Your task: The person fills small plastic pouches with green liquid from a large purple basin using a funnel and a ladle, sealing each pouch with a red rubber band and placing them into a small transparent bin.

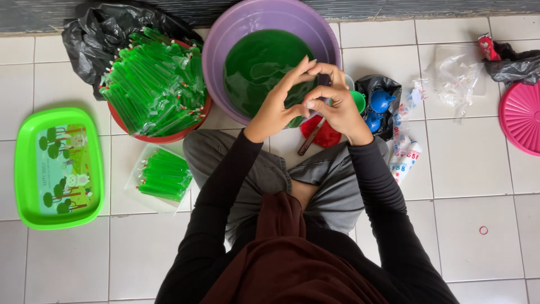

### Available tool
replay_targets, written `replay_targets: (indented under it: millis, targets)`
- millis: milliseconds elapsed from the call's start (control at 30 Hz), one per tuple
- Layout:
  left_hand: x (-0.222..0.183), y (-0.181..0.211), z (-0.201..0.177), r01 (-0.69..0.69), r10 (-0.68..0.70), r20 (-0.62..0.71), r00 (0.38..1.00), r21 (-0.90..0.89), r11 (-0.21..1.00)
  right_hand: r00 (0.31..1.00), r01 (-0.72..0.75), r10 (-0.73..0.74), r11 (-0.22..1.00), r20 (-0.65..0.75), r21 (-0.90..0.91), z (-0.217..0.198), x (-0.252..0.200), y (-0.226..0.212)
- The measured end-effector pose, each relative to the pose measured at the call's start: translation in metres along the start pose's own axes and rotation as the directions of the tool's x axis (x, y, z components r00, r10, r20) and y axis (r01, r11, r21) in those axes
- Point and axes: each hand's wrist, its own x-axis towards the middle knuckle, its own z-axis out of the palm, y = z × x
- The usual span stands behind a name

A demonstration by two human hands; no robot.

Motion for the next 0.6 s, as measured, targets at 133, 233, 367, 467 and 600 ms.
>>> replay_targets:
  millis: [133, 233, 367, 467, 600]
  targets:
    - [-0.017, -0.021, -0.008, 0.115, -0.121, 0.042, 0.992, 0.127, 0.985, 0.998, -0.005, -0.002, 0.992, -0.058, -0.123, 0.008, -0.003, 0.004]
    - [-0.026, -0.029, -0.008, 0.088, -0.086, -0.016, 0.996, 0.23, 0.969, 0.998, 0.024, -0.032, 0.99, -0.058, -0.138, 0.015, 0.002, 0.007]
    - [-0.036, -0.044, 0.006, 0.24, -0.219, -0.116, 0.969, 0.218, 0.946, 0.996, -0.001, -0.009, 0.993, -0.09, -0.117, 0.022, 0.001, 0.006]
    - [-0.039, -0.034, 0.016, 0.276, -0.262, -0.089, 0.961, 0.273, 0.921, 0.994, -0.067, 0.057, 0.992, -0.095, -0.103, 0.022, -0.008, 0.014]
    - [-0.047, -0.045, 0.04, 0.208, -0.156, -0.152, 0.976, 0.433, 0.877, 0.981, -0.147, 0.142, 0.989, -0.134, -0.031, 0.021, -0.026, 0.035]
